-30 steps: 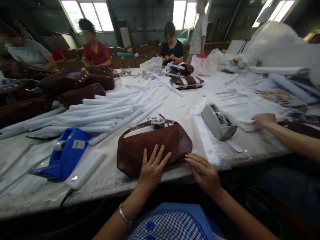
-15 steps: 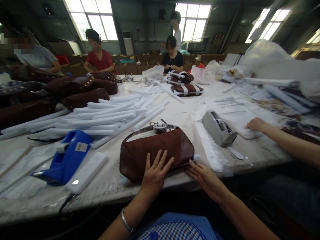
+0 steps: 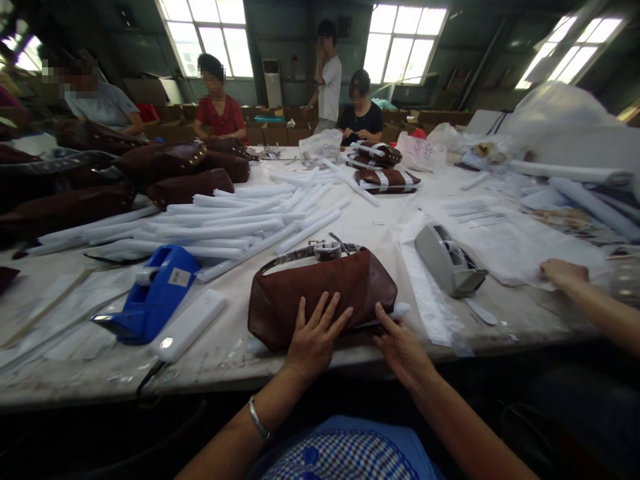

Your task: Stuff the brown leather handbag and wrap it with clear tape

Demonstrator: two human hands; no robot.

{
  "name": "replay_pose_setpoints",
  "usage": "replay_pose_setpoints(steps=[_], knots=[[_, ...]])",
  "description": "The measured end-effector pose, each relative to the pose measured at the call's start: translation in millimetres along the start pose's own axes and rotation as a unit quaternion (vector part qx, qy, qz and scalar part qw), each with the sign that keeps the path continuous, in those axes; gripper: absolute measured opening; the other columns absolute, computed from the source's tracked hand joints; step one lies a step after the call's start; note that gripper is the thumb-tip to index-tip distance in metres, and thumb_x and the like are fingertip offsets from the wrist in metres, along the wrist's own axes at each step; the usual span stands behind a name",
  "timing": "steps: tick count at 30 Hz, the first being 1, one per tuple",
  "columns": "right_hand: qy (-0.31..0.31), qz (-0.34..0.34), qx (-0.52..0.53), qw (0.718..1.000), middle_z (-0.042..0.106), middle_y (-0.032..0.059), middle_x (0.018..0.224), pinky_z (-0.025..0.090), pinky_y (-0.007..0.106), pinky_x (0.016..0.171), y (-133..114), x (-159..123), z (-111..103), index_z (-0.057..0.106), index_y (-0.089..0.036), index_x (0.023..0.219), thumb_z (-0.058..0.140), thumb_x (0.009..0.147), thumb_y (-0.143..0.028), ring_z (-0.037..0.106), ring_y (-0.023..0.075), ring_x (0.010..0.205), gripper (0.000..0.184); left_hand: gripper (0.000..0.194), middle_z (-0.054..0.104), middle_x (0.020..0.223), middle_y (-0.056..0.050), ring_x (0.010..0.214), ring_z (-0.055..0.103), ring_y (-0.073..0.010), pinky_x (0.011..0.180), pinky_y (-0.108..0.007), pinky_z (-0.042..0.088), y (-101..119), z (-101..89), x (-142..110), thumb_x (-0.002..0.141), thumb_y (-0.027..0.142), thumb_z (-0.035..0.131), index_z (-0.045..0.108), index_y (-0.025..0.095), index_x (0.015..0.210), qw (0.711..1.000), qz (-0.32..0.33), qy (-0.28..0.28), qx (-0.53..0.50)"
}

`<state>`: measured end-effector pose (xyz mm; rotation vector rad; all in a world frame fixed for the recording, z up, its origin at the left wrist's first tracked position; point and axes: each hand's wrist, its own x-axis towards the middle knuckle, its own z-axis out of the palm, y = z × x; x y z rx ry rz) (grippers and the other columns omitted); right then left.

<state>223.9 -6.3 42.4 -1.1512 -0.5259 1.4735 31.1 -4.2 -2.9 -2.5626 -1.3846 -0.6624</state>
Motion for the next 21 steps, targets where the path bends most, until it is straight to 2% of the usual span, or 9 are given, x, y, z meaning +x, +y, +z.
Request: replay_pose_setpoints(steps=[3, 5, 9, 12, 14, 16, 17, 19, 21], knots=[[0.024, -0.008, 0.004, 1.000, 0.069, 0.0028, 0.123, 0.061, 0.038, 0.088, -0.3, 2.6, 7.1, 0.064, -0.026, 0.111, 0.085, 0.072, -0.040, 0.064, 0.0254, 0.115, 0.046, 0.067, 0.025, 0.163, -0.008, 0.151, 0.023, -0.0302, 0.121, -0.065, 0.002, 0.1, -4.3, 1.3, 0.094, 0.041, 0.055, 0.028, 0.032, 0.155, 1.000, -0.012, -0.002, -0.011], [0.026, -0.022, -0.012, 0.999, 0.068, 0.0027, 0.124, 0.061, 0.037, 0.086, -4.7, 2.0, 14.3, 0.064, -0.027, 0.112, 0.085, 0.071, -0.041, 0.063, 0.0257, 0.115, 0.048, 0.068, 0.027, 0.162, -0.010, 0.150, 0.025, -0.0305, 0.120, -0.065, 0.006, 0.4, -7.0, 2.5, 0.094, 0.034, 0.055, 0.026, 0.031, 0.156, 0.999, -0.027, 0.022, 0.001], [0.019, -0.093, -0.060, 0.994, 0.068, 0.0042, 0.121, 0.061, 0.037, 0.084, -25.6, -7.3, 41.2, 0.063, -0.026, 0.114, 0.084, 0.071, -0.044, 0.061, 0.0275, 0.117, 0.050, 0.070, 0.034, 0.159, -0.014, 0.149, 0.028, -0.0292, 0.120, -0.062, 0.017, -0.3, -16.9, 9.9, 0.094, 0.012, 0.045, 0.020, 0.030, 0.157, 0.991, -0.064, 0.120, 0.012], [-0.050, -0.192, -0.095, 0.975, 0.068, 0.0047, 0.119, 0.061, 0.038, 0.087, -47.8, -20.5, 62.6, 0.058, -0.028, 0.125, 0.079, 0.078, -0.044, 0.062, 0.0261, 0.115, 0.054, 0.070, 0.038, 0.157, -0.015, 0.148, 0.031, -0.0292, 0.119, -0.059, 0.024, -5.1, -34.3, 20.9, 0.094, 0.013, 0.044, 0.017, 0.026, 0.158, 0.975, -0.085, 0.201, -0.047], [-0.111, -0.243, -0.108, 0.958, 0.067, 0.0046, 0.119, 0.061, 0.039, 0.085, -58.1, -30.1, 68.5, 0.052, -0.032, 0.134, 0.075, 0.083, -0.045, 0.064, 0.0247, 0.109, 0.058, 0.066, 0.044, 0.154, -0.014, 0.145, 0.037, -0.0288, 0.119, -0.054, 0.029, -11.0, -49.8, 30.1, 0.094, 0.018, 0.048, 0.024, 0.025, 0.156, 0.950, -0.125, 0.261, -0.115], [-0.149, -0.253, -0.136, 0.946, 0.070, 0.0049, 0.109, 0.062, 0.039, 0.081, -57.6, -38.3, 64.4, 0.056, -0.032, 0.131, 0.072, 0.085, -0.048, 0.068, 0.0236, 0.097, 0.050, 0.061, 0.053, 0.146, -0.012, 0.139, 0.046, -0.0283, 0.116, -0.047, 0.036, -18.1, -66.1, 40.1, 0.093, 0.025, 0.057, 0.036, 0.025, 0.151, 0.899, -0.214, 0.317, -0.212], [-0.169, -0.235, -0.161, 0.944, 0.072, 0.0052, 0.098, 0.061, 0.039, 0.078, -51.9, -41.4, 59.2, 0.063, -0.029, 0.122, 0.070, 0.086, -0.050, 0.069, 0.0229, 0.088, 0.042, 0.059, 0.057, 0.142, -0.011, 0.135, 0.050, -0.0278, 0.114, -0.044, 0.039, -21.8, -73.6, 45.3, 0.091, 0.029, 0.062, 0.042, 0.025, 0.147, 0.858, -0.266, 0.344, -0.272], [-0.230, -0.138, -0.216, 0.939, 0.072, 0.0065, 0.076, 0.060, 0.037, 0.070, -30.3, -44.8, 45.6, 0.073, -0.022, 0.096, 0.067, 0.086, -0.059, 0.069, 0.0220, 0.071, 0.039, 0.058, 0.062, 0.135, -0.007, 0.128, 0.057, -0.0255, 0.111, -0.039, 0.043, -28.4, -85.2, 55.5, 0.088, 0.034, 0.067, 0.048, 0.026, 0.142, 0.744, -0.346, 0.399, -0.409], [-0.293, 0.012, -0.232, 0.928, 0.073, 0.0103, 0.072, 0.059, 0.038, 0.066, -1.1, -45.3, 33.5, 0.075, -0.017, 0.090, 0.063, 0.081, -0.072, 0.070, 0.0238, 0.065, 0.056, 0.055, 0.063, 0.136, -0.005, 0.124, 0.060, -0.0221, 0.108, -0.037, 0.047, -33.0, -90.6, 64.8, 0.089, 0.036, 0.068, 0.049, 0.028, 0.140, 0.608, -0.373, 0.440, -0.545]])
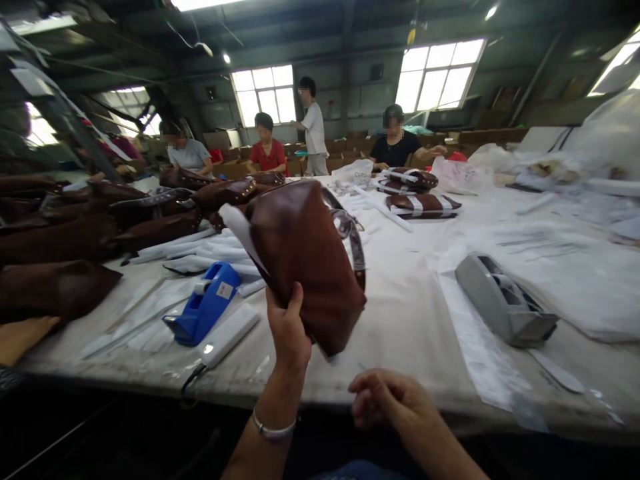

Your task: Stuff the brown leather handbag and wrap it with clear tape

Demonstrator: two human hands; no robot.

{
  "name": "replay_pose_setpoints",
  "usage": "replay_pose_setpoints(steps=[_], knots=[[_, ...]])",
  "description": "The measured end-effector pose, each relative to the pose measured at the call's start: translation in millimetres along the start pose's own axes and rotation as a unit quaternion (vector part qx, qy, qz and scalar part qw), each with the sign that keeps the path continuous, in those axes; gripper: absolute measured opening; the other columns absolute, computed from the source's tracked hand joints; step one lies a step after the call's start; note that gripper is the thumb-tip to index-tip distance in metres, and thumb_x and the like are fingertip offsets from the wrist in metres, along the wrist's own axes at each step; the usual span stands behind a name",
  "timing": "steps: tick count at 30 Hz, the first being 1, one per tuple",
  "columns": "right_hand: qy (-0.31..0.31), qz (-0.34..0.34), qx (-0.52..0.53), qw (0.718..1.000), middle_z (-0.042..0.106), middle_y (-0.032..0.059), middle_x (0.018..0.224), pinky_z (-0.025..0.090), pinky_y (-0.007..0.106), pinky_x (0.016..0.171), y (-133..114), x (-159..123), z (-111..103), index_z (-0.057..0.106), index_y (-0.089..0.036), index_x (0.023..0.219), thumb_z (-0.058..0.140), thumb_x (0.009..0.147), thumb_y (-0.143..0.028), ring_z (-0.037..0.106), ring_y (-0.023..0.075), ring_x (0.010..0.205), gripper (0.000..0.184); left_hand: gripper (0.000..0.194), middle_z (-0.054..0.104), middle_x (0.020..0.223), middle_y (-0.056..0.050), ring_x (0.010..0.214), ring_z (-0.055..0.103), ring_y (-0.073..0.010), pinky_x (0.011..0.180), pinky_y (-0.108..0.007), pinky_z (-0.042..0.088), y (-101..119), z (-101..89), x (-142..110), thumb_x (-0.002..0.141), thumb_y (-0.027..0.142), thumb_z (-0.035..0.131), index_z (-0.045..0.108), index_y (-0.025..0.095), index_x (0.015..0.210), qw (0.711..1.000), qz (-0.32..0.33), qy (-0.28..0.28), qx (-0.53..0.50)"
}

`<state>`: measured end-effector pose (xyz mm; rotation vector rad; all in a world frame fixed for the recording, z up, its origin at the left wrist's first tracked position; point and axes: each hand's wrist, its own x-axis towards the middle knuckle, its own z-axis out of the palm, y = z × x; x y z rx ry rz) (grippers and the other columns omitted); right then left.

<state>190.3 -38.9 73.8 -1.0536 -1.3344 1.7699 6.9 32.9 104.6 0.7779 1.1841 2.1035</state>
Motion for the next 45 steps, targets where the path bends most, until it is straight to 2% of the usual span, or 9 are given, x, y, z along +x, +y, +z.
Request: replay_pose_setpoints(steps=[7, 17, 20, 23, 26, 29, 32, 37, 45], knots=[[0.039, 0.027, 0.343, 0.938, 0.061, 0.0092, 0.138, 0.039, 0.050, 0.113, 37.8, 17.8, 27.5, 0.063, -0.028, 0.125, 0.067, 0.075, -0.075, 0.054, 0.0287, 0.131, 0.068, 0.036, 0.065, 0.133, -0.010, 0.123, 0.062, -0.0209, 0.103, -0.033, 0.052, -26.8, 13.0, -14.8, 0.095, 0.037, 0.058, 0.063, 0.017, 0.125, 0.926, -0.279, 0.080, -0.243], [0.238, 0.029, 0.304, 0.922, 0.064, 0.0003, 0.134, 0.060, 0.045, 0.096, 40.4, 28.9, -16.4, 0.055, -0.032, 0.136, 0.088, 0.069, -0.032, 0.058, 0.0302, 0.126, 0.075, 0.022, 0.072, 0.120, -0.009, 0.116, 0.065, -0.0187, 0.099, -0.029, 0.053, -71.2, -14.3, -80.5, 0.091, 0.025, 0.065, 0.066, 0.016, 0.112, 0.902, -0.381, 0.110, -0.170], [0.240, 0.051, 0.254, 0.936, 0.064, 0.0026, 0.134, 0.063, 0.044, 0.090, 36.8, 26.1, -39.8, 0.054, -0.029, 0.138, 0.089, 0.068, -0.033, 0.061, 0.0314, 0.121, 0.078, 0.026, 0.072, 0.118, -0.011, 0.109, 0.069, -0.0211, 0.096, -0.033, 0.055, -59.3, -28.4, -94.4, 0.089, 0.033, 0.069, 0.066, 0.016, 0.108, 0.878, -0.461, 0.039, -0.122], [0.237, 0.068, 0.232, 0.941, 0.066, 0.0041, 0.132, 0.064, 0.042, 0.088, 34.8, 27.2, -52.8, 0.054, -0.027, 0.137, 0.089, 0.070, -0.036, 0.063, 0.0307, 0.119, 0.076, 0.037, 0.074, 0.109, -0.015, 0.094, 0.074, -0.0230, 0.084, -0.033, 0.059, -31.3, -37.1, -98.1, 0.091, 0.045, 0.063, 0.067, 0.012, 0.107, 0.816, -0.543, -0.194, -0.033], [0.222, 0.066, 0.224, 0.947, 0.067, 0.0049, 0.130, 0.063, 0.041, 0.089, 39.6, 28.6, -58.5, 0.055, -0.025, 0.136, 0.086, 0.073, -0.037, 0.065, 0.0299, 0.116, 0.071, 0.039, 0.077, 0.095, -0.012, 0.084, 0.075, -0.0222, 0.078, -0.033, 0.059, -3.7, -29.7, -86.4, 0.095, 0.048, 0.055, 0.072, 0.014, 0.105, 0.800, -0.377, -0.449, 0.128], [0.196, 0.066, 0.230, 0.951, 0.069, 0.0063, 0.126, 0.062, 0.043, 0.091, 45.1, 28.2, -61.5, 0.057, -0.023, 0.135, 0.084, 0.076, -0.037, 0.067, 0.0303, 0.112, 0.066, 0.039, 0.070, 0.125, -0.010, 0.120, 0.064, -0.0249, 0.109, -0.042, 0.045, -0.9, -14.8, -60.6, 0.097, 0.046, 0.052, 0.068, 0.021, 0.122, 0.821, 0.036, -0.481, 0.305], [0.193, 0.076, 0.231, 0.951, 0.068, 0.0060, 0.128, 0.062, 0.043, 0.091, 46.8, 27.2, -62.7, 0.057, -0.025, 0.135, 0.083, 0.077, -0.037, 0.067, 0.0299, 0.112, 0.064, 0.068, 0.044, 0.154, -0.011, 0.147, 0.033, -0.0318, 0.121, -0.059, 0.019, -27.7, -14.6, -38.7, 0.089, 0.062, 0.054, 0.047, 0.026, 0.146, 0.701, 0.256, -0.488, 0.452], [0.209, 0.096, 0.214, 0.949, 0.069, 0.0088, 0.127, 0.064, 0.039, 0.085, 47.2, 26.5, -61.1, 0.061, -0.021, 0.128, 0.083, 0.077, -0.038, 0.068, 0.0293, 0.110, 0.058, 0.091, 0.019, 0.165, -0.014, 0.151, 0.017, -0.0360, 0.118, -0.064, 0.019, -76.9, -41.7, -39.6, 0.080, 0.066, 0.062, 0.026, 0.030, 0.155, 0.574, 0.371, -0.497, 0.534], [0.231, 0.092, 0.219, 0.943, 0.071, 0.0082, 0.121, 0.064, 0.030, 0.072, 35.6, 27.8, -53.0, 0.057, -0.020, 0.130, 0.081, 0.079, -0.039, 0.074, 0.0213, 0.087, 0.059, 0.061, 0.036, 0.158, -0.012, 0.147, 0.032, -0.0297, 0.122, -0.054, 0.019, -91.4, -47.8, -44.7, 0.094, 0.028, 0.057, 0.036, 0.031, 0.152, 0.586, 0.456, -0.427, 0.517]])
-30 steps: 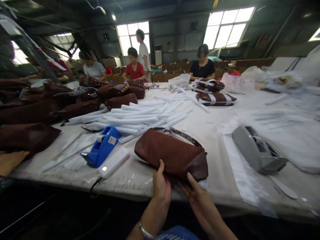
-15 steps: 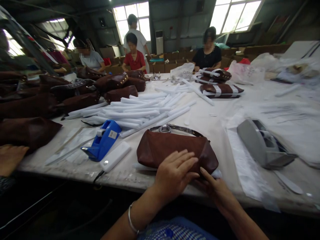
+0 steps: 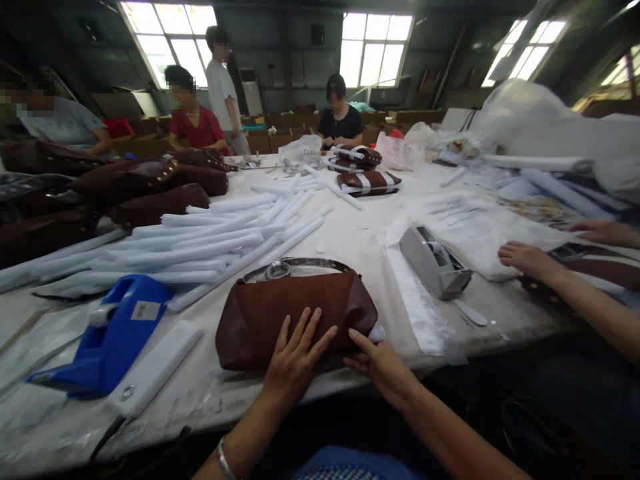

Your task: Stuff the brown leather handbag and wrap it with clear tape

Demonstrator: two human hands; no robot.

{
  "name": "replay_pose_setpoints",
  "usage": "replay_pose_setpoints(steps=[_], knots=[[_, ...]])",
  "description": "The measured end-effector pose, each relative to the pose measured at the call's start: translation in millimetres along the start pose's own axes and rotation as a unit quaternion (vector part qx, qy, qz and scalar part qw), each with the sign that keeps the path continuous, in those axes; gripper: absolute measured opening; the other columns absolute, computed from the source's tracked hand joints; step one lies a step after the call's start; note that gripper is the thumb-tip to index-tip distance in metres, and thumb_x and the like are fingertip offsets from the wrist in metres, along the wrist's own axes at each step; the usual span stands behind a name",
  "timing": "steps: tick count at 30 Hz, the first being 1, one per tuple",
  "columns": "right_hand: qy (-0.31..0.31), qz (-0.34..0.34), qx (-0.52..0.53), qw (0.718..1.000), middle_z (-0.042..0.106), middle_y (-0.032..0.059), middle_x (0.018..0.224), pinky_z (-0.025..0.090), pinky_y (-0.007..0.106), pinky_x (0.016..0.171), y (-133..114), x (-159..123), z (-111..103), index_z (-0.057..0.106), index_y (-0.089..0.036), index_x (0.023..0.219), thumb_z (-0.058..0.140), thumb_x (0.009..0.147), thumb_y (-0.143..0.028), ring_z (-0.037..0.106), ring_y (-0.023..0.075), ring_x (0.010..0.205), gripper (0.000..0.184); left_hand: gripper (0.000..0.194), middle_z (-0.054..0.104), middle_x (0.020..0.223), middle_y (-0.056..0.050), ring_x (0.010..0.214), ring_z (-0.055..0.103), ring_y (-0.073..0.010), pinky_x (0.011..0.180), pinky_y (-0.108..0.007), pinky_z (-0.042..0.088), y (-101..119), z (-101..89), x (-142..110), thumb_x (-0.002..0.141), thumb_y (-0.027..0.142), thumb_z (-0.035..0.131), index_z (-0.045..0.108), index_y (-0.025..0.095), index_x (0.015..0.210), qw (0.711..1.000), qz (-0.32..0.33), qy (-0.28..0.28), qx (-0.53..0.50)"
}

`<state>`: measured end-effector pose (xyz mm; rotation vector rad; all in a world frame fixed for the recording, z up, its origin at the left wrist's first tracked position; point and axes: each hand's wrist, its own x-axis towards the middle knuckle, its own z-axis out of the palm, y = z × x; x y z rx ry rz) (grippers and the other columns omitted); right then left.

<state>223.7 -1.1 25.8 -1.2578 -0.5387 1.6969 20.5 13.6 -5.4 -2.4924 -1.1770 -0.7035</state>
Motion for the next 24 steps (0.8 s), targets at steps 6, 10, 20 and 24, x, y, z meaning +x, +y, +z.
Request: replay_pose_setpoints(steps=[6, 10, 20, 24], knots=[[-0.076, -0.017, -0.080, 0.994, 0.072, 0.0077, 0.118, 0.062, 0.036, 0.081, -12.5, -6.1, -6.3, 0.059, -0.022, 0.127, 0.068, 0.088, -0.050, 0.073, 0.0232, 0.093, 0.049, 0.059, 0.043, 0.154, -0.011, 0.144, 0.038, -0.0273, 0.121, -0.052, 0.024, 0.8, 4.2, 0.2, 0.094, 0.006, 0.041, 0.043, 0.028, 0.149, 0.997, -0.021, 0.069, -0.002], [-0.116, -0.065, -0.414, 0.900, 0.077, 0.0091, 0.086, 0.060, 0.041, 0.077, -44.7, -2.8, -54.0, 0.072, -0.018, 0.093, 0.053, 0.093, -0.060, 0.074, 0.0272, 0.079, 0.046, 0.063, 0.045, 0.153, -0.010, 0.144, 0.038, -0.0264, 0.122, -0.051, 0.024, 0.8, 6.4, 0.0, 0.090, 0.000, 0.039, 0.045, 0.027, 0.147, 0.997, -0.026, 0.072, -0.003], [0.147, -0.386, -0.761, 0.500, 0.051, 0.0141, 0.148, 0.036, 0.053, 0.114, -99.5, 78.8, -157.1, 0.068, -0.017, 0.123, 0.055, 0.093, -0.023, 0.040, 0.0347, 0.141, 0.033, 0.068, 0.043, 0.153, -0.009, 0.144, 0.038, -0.0255, 0.123, -0.051, 0.022, 1.0, 7.0, -0.4, 0.087, -0.002, 0.039, 0.045, 0.028, 0.148, 0.998, -0.022, 0.051, 0.004], [0.121, -0.395, -0.749, 0.517, 0.068, 0.0091, 0.128, 0.040, 0.049, 0.111, -103.5, 91.1, -157.6, 0.074, -0.023, 0.108, 0.050, 0.096, -0.023, 0.053, 0.0296, 0.131, 0.027, 0.068, 0.043, 0.153, -0.009, 0.144, 0.037, -0.0260, 0.123, -0.052, 0.022, 1.7, 6.5, -0.2, 0.086, -0.001, 0.039, 0.045, 0.027, 0.148, 0.998, -0.024, 0.052, -0.004]])
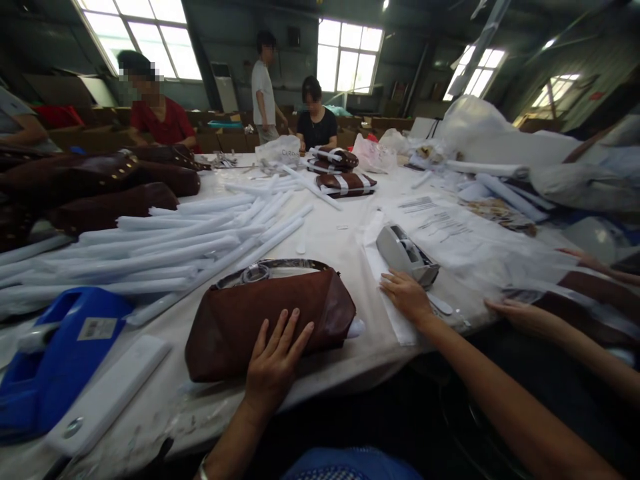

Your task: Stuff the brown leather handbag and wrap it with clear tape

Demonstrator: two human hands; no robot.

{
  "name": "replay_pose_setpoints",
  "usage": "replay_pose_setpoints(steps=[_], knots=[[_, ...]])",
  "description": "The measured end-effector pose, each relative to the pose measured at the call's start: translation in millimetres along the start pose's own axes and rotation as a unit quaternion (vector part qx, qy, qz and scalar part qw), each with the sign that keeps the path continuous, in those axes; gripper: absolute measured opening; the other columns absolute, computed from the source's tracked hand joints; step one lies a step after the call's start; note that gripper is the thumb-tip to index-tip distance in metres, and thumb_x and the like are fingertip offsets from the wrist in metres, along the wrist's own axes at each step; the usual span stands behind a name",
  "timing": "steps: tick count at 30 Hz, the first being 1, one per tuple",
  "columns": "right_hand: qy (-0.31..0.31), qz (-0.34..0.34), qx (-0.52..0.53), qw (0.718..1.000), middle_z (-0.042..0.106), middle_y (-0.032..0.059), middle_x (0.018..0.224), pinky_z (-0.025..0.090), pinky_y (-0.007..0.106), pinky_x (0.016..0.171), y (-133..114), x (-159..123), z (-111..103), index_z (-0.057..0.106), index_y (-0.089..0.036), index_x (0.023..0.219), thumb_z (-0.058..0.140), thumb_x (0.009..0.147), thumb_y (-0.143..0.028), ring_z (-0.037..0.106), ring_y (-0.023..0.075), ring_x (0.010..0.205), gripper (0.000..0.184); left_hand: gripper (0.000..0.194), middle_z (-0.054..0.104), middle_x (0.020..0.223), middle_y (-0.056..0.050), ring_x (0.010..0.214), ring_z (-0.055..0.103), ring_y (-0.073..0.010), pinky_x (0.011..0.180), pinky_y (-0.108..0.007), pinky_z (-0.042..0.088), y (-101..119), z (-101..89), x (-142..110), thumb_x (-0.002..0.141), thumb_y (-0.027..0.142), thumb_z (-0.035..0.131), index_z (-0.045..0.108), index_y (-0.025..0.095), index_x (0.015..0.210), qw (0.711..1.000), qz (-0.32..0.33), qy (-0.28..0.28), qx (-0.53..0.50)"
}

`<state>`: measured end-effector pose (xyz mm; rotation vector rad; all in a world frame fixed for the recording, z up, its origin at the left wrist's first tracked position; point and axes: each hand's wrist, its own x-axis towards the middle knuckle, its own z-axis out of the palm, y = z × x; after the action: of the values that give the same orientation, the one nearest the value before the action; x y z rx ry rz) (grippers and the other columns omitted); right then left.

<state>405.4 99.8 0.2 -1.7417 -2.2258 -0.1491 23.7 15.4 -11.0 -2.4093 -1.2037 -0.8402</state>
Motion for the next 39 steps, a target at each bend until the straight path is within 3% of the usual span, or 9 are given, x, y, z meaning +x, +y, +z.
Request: replay_pose_setpoints(steps=[4, 8, 15, 19, 21, 25, 30, 35, 39], knots=[[0.043, 0.008, 0.027, 0.999, 0.068, 0.0100, 0.127, 0.040, 0.052, 0.111, -12.1, 4.9, -12.8, 0.075, -0.022, 0.108, 0.048, 0.097, -0.027, 0.058, 0.0295, 0.125, 0.029, 0.069, 0.044, 0.153, -0.009, 0.144, 0.037, -0.0262, 0.123, -0.051, 0.021, 0.5, -0.2, 0.0, 0.085, -0.003, 0.039, 0.045, 0.027, 0.148, 1.000, -0.002, 0.005, -0.003], [0.057, 0.027, 0.190, 0.980, 0.072, 0.0069, 0.119, 0.043, 0.050, 0.110, -49.2, -15.7, -34.3, 0.077, -0.026, 0.103, 0.057, 0.093, -0.034, 0.061, 0.0294, 0.122, 0.024, 0.073, 0.046, 0.152, -0.009, 0.143, 0.039, -0.0257, 0.122, -0.051, 0.024, -3.0, -3.5, 2.6, 0.084, -0.004, 0.038, 0.042, 0.026, 0.150, 0.999, -0.015, 0.034, -0.012], [-0.252, 0.049, 0.440, 0.860, 0.076, 0.0028, 0.107, 0.053, 0.043, 0.097, -108.8, -62.8, -77.8, 0.079, -0.029, 0.101, 0.064, 0.089, -0.040, 0.070, 0.0287, 0.103, 0.021, 0.075, 0.044, 0.153, -0.010, 0.142, 0.042, -0.0272, 0.117, -0.050, 0.034, -25.0, -27.2, 25.9, 0.085, 0.006, 0.052, 0.031, 0.024, 0.155, 0.987, -0.112, 0.112, -0.036], [-0.046, 0.083, 0.301, 0.949, 0.066, 0.0064, 0.131, 0.041, 0.047, 0.112, -105.6, -37.7, -50.4, 0.069, -0.027, 0.124, 0.059, 0.093, -0.041, 0.059, 0.0299, 0.123, 0.036, 0.075, 0.045, 0.153, -0.010, 0.142, 0.041, -0.0274, 0.117, -0.050, 0.035, -32.2, -34.5, 35.1, 0.085, 0.009, 0.056, 0.031, 0.024, 0.155, 0.980, -0.143, 0.135, -0.043], [-0.004, 0.077, 0.220, 0.973, 0.049, 0.0123, 0.150, 0.032, 0.050, 0.118, -103.8, -20.4, -25.1, 0.056, -0.020, 0.140, 0.062, 0.090, -0.044, 0.044, 0.0322, 0.139, 0.056, 0.075, 0.046, 0.152, -0.010, 0.142, 0.042, -0.0269, 0.118, -0.049, 0.034, -33.3, -35.1, 35.9, 0.085, 0.008, 0.056, 0.032, 0.024, 0.154, 0.979, -0.145, 0.137, -0.041], [-0.095, 0.022, 0.119, 0.988, 0.032, 0.0229, 0.157, 0.021, 0.056, 0.120, -109.9, 2.8, 11.2, 0.041, -0.009, 0.149, 0.064, 0.087, -0.052, 0.026, 0.0368, 0.147, 0.078, 0.075, 0.047, 0.152, -0.010, 0.142, 0.042, -0.0271, 0.117, -0.049, 0.035, -35.1, -35.3, 34.2, 0.085, 0.009, 0.057, 0.032, 0.024, 0.154, 0.978, -0.151, 0.140, -0.046], [-0.178, -0.156, 0.203, 0.950, 0.046, 0.0067, 0.152, 0.013, 0.052, 0.122, -116.4, 25.2, 11.8, 0.058, -0.028, 0.137, 0.051, 0.098, -0.051, 0.038, 0.0268, 0.143, 0.046, 0.073, 0.048, 0.151, -0.010, 0.141, 0.043, -0.0274, 0.117, -0.049, 0.036, -39.1, -38.1, 35.1, 0.087, 0.012, 0.058, 0.032, 0.024, 0.154, 0.970, -0.173, 0.164, -0.050], [-0.101, -0.063, 0.224, 0.967, 0.067, 0.0054, 0.130, 0.038, 0.040, 0.114, -121.4, 42.1, 19.8, 0.072, -0.025, 0.118, 0.025, 0.106, -0.043, 0.059, 0.0211, 0.124, 0.051, 0.072, 0.048, 0.151, -0.011, 0.140, 0.045, -0.0273, 0.116, -0.047, 0.038, -42.7, -43.7, 38.1, 0.088, 0.016, 0.061, 0.032, 0.023, 0.154, 0.965, -0.189, 0.178, -0.043], [-0.086, -0.049, 0.190, 0.977, 0.048, 0.0162, 0.149, 0.028, 0.049, 0.119, -136.4, 50.5, 41.8, 0.055, -0.014, 0.140, 0.046, 0.098, -0.050, 0.041, 0.0318, 0.141, 0.056, 0.072, 0.048, 0.152, -0.011, 0.139, 0.047, -0.0276, 0.115, -0.048, 0.039, -43.3, -42.2, 37.4, 0.088, 0.018, 0.062, 0.032, 0.024, 0.153, 0.965, -0.189, 0.176, -0.041]])
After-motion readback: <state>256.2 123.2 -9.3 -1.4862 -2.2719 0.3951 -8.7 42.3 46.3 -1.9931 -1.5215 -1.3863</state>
